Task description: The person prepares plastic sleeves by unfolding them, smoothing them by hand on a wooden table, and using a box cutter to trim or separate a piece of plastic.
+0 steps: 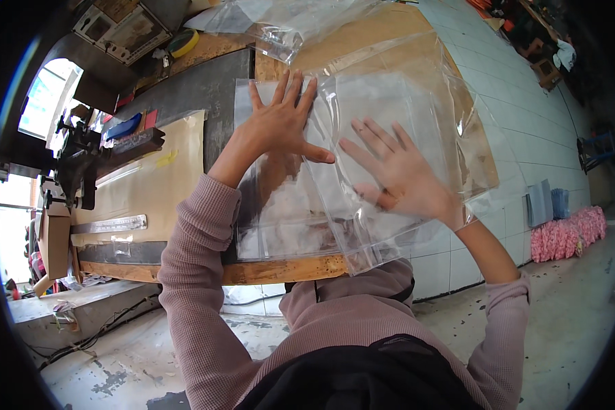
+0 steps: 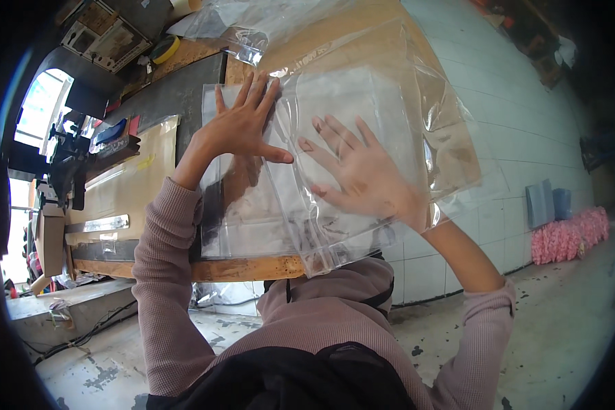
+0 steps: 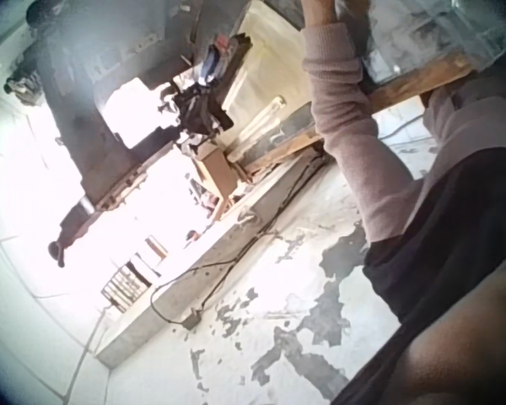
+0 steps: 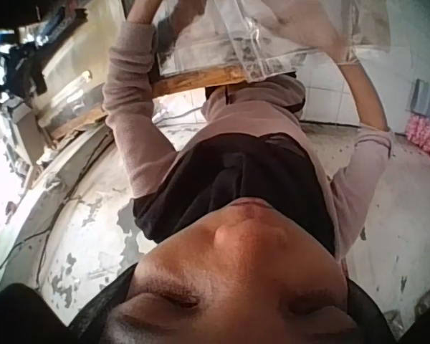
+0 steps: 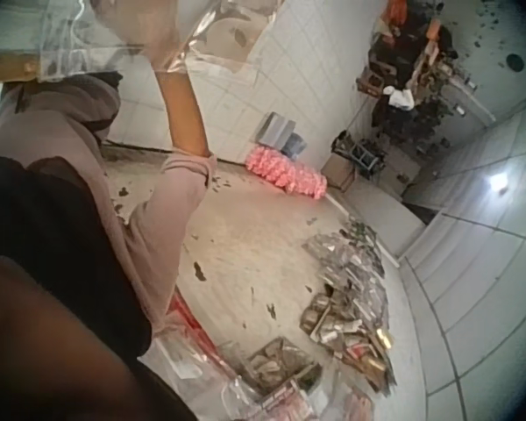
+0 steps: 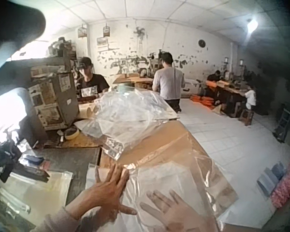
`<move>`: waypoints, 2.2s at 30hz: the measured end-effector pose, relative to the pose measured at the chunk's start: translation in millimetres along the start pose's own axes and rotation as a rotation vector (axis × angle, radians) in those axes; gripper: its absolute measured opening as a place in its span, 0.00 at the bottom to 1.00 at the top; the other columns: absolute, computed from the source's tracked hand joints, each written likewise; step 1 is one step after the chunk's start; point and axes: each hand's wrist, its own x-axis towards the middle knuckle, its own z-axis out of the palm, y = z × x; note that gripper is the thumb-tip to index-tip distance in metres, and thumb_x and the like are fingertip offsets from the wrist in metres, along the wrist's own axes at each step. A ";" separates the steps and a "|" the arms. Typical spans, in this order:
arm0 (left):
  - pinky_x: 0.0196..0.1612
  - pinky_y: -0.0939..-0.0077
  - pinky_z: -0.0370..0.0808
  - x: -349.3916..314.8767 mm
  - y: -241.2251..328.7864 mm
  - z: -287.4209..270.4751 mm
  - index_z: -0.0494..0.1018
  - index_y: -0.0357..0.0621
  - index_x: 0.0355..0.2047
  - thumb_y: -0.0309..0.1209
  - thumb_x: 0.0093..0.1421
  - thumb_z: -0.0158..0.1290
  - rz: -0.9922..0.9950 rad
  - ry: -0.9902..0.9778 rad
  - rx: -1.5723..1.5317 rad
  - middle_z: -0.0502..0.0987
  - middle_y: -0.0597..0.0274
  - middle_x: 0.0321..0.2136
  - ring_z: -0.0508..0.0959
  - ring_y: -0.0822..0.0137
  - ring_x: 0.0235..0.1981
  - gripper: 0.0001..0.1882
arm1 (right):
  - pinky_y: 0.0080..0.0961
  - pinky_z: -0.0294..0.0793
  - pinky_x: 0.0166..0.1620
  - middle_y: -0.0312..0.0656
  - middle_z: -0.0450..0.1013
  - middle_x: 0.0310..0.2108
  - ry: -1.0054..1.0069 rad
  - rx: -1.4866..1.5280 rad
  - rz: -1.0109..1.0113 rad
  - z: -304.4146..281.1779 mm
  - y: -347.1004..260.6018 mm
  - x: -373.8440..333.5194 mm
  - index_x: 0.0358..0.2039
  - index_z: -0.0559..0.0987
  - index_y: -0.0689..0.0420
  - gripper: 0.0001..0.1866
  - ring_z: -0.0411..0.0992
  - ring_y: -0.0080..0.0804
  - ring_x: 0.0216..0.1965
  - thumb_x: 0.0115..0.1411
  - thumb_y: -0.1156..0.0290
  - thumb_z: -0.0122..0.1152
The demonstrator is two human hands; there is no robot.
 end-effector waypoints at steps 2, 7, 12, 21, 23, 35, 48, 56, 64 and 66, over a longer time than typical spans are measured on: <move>0.57 0.27 0.35 -5.5 1.9 -3.7 0.43 0.37 0.64 0.78 0.29 0.50 -0.028 -0.030 0.018 0.42 0.40 0.64 0.36 0.47 0.67 0.72 | 0.50 0.40 0.64 0.46 0.48 0.65 -0.047 0.012 0.046 -5.3 -8.0 -12.1 0.62 0.60 0.47 0.36 0.46 0.44 0.66 0.57 0.42 0.44; 0.57 0.26 0.38 -24.3 23.5 -2.5 0.48 0.39 0.63 0.55 0.53 0.49 0.120 0.123 0.110 0.43 0.38 0.64 0.38 0.47 0.67 0.46 | 0.53 0.39 0.63 0.46 0.48 0.65 -0.054 -0.033 0.095 -5.5 -8.6 -22.5 0.62 0.60 0.45 0.37 0.46 0.43 0.66 0.57 0.39 0.43; 0.59 0.30 0.39 -46.6 67.4 9.0 0.49 0.51 0.64 0.49 0.59 0.44 0.303 0.331 0.011 0.41 0.42 0.65 0.40 0.47 0.67 0.36 | 0.50 0.40 0.64 0.43 0.52 0.64 -0.039 -0.081 0.090 2.1 -6.7 -22.4 0.60 0.62 0.42 0.33 0.47 0.40 0.66 0.56 0.44 0.48; 0.57 0.27 0.38 -42.2 68.9 23.2 0.49 0.62 0.65 0.66 0.58 0.29 0.378 0.242 -0.131 0.38 0.46 0.66 0.37 0.44 0.66 0.39 | 0.49 0.42 0.64 0.42 0.50 0.65 0.081 -0.243 0.171 8.4 74.2 -8.3 0.61 0.61 0.45 0.27 0.45 0.42 0.66 0.61 0.57 0.47; 0.57 0.27 0.38 -40.9 71.1 20.9 0.49 0.62 0.65 0.65 0.58 0.31 0.397 0.234 -0.133 0.38 0.47 0.66 0.37 0.44 0.66 0.39 | 0.46 0.48 0.63 0.43 0.54 0.63 0.468 -0.096 0.310 34.4 116.5 -6.1 0.60 0.63 0.46 0.26 0.50 0.43 0.64 0.61 0.59 0.47; 0.57 0.26 0.34 -40.4 73.0 20.2 0.50 0.62 0.64 0.67 0.57 0.32 0.401 0.214 -0.138 0.39 0.48 0.66 0.37 0.45 0.66 0.40 | 0.38 0.61 0.54 0.47 0.68 0.50 0.393 0.072 0.084 9.1 163.0 75.0 0.51 0.71 0.55 0.20 0.69 0.45 0.46 0.59 0.61 0.52; 0.56 0.24 0.36 -44.5 69.6 22.1 0.50 0.66 0.64 0.65 0.57 0.35 0.381 0.197 -0.155 0.40 0.52 0.66 0.38 0.45 0.66 0.38 | 0.32 0.59 0.59 0.53 0.60 0.56 0.397 0.047 0.078 7.2 145.8 35.4 0.59 0.60 0.60 0.28 0.60 0.47 0.58 0.61 0.61 0.52; 0.55 0.23 0.39 -39.5 72.8 21.0 0.50 0.63 0.64 0.64 0.57 0.37 0.413 0.208 -0.143 0.39 0.52 0.66 0.37 0.43 0.66 0.38 | 0.26 0.52 0.63 0.46 0.53 0.63 0.470 0.679 0.327 5.4 182.6 19.1 0.63 0.49 0.64 0.32 0.55 0.34 0.62 0.65 0.62 0.47; 0.57 0.29 0.44 -50.2 58.4 -7.8 0.47 0.55 0.65 0.51 0.56 0.51 0.321 0.280 -0.152 0.38 0.46 0.66 0.40 0.44 0.66 0.41 | 0.28 0.56 0.60 0.48 0.53 0.62 0.645 0.990 0.178 -100.3 85.7 43.4 0.63 0.52 0.60 0.32 0.58 0.36 0.60 0.63 0.63 0.49; 0.58 0.30 0.44 -52.3 50.2 -12.8 0.47 0.54 0.65 0.50 0.57 0.51 0.297 0.302 -0.140 0.38 0.46 0.66 0.40 0.45 0.66 0.40 | 0.29 0.57 0.59 0.49 0.53 0.62 0.643 0.780 0.116 -119.8 79.5 57.0 0.63 0.52 0.59 0.31 0.59 0.37 0.59 0.63 0.64 0.49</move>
